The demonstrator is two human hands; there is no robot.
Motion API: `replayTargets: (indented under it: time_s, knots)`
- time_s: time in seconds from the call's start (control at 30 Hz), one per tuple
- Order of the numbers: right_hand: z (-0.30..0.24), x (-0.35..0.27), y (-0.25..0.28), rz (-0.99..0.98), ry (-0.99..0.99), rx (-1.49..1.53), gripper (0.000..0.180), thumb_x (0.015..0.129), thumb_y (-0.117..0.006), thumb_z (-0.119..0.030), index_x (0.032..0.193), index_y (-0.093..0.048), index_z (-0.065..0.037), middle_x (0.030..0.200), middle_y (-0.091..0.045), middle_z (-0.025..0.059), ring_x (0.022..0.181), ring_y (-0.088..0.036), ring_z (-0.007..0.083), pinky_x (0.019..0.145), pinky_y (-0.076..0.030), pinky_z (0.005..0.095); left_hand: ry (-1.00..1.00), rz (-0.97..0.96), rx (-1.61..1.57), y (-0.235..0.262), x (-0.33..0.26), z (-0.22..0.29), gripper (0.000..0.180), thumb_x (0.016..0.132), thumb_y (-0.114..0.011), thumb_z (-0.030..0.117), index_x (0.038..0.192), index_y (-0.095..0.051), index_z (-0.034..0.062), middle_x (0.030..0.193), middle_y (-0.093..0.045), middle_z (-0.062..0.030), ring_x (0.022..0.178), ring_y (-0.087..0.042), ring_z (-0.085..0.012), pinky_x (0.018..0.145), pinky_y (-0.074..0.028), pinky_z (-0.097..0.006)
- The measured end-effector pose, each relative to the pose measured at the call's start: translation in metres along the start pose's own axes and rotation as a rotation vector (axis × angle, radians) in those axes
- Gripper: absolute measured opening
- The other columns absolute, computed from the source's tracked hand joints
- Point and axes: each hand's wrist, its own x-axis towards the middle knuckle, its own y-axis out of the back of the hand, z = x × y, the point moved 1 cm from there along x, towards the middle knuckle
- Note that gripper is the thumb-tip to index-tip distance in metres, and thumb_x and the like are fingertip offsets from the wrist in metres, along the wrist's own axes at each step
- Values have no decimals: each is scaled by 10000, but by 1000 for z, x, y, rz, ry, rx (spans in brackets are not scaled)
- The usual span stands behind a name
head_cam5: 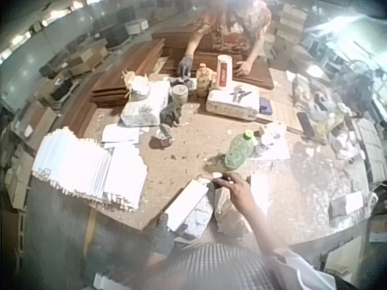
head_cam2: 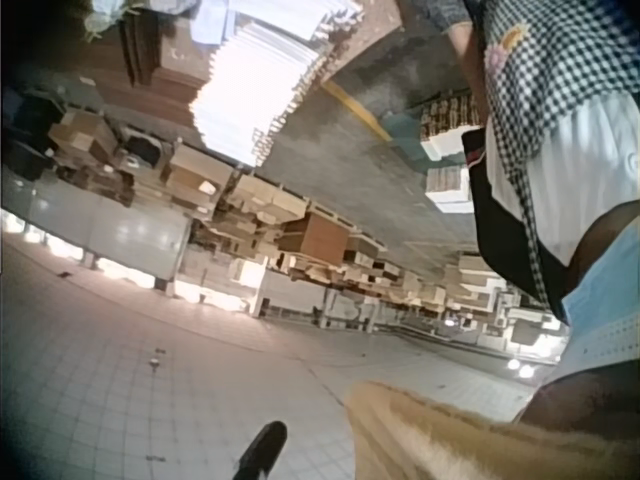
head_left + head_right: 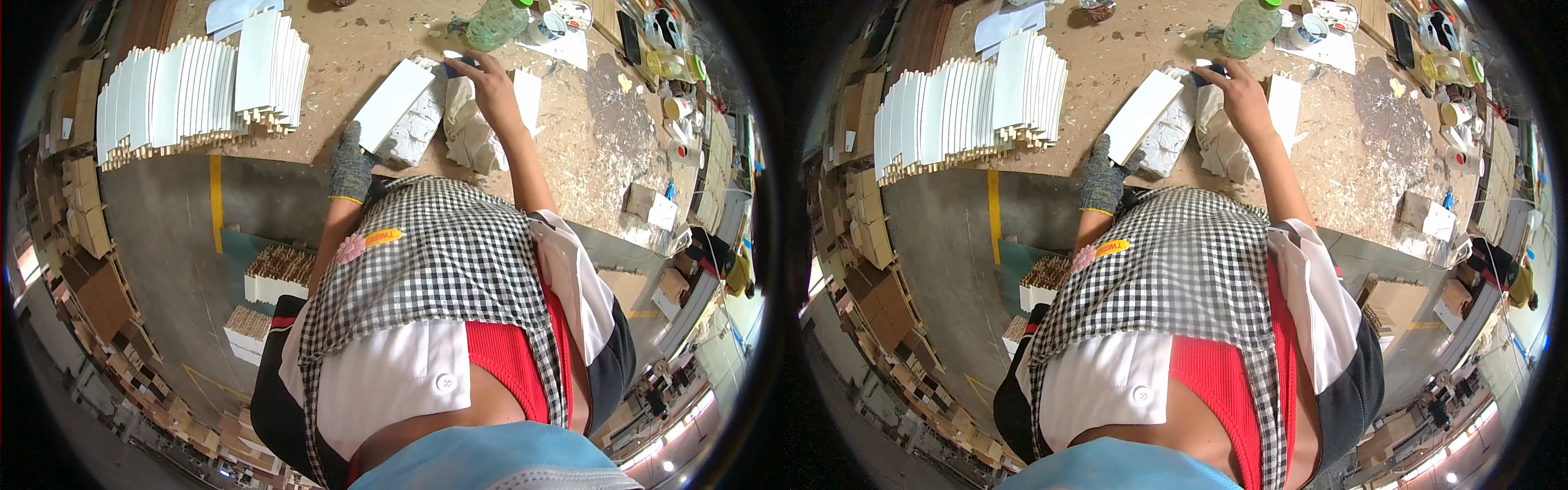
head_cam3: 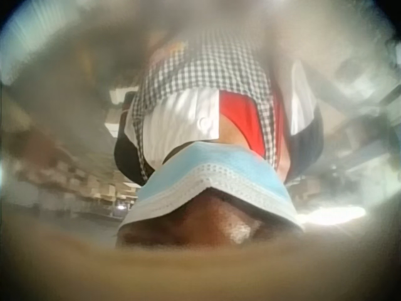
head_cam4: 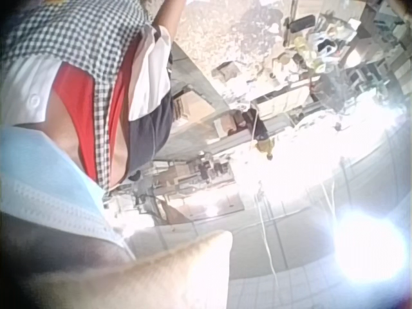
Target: The person wipes white rectangular boards with a cloth and adds them to a stack on the work table.
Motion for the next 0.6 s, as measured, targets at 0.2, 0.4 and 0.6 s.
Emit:
replayTargets:
  time_s: [0.2, 0.4, 0.6]
  knots:
    - [-10, -5, 1, -49, 31, 111, 567, 816, -512, 110, 1245, -669, -227, 1220, -606, 135, 1104, -589, 324, 947, -505, 407, 36, -7, -78, 1, -4, -1, 573, 972, -550, 392, 1281, -500, -88, 1161, -607, -190, 1014, -648, -285, 791, -585, -384]
    - [38, -10, 36, 136, -212, 335, 519, 815, -635, 63, 1276, -641, -176, 1185, -589, 147, 1032, -618, 291, 868, -537, 349, 106, -22, -154, -11, -33, 21, 516, 948, -653, 230, 1336, -466, -55, 1305, -513, -177, 1131, -578, -243, 840, -572, -356]
    - [213, -34, 50, 296, -455, -113, 466, 762, -686, -162, 1226, -654, -158, 1115, -623, 226, 963, -642, 337, 718, -553, 392, -55, -130, -229, -4, -49, 45, 434, 958, -626, 199, 1322, -524, -15, 1320, -537, -160, 1176, -554, -233, 905, -524, -361]
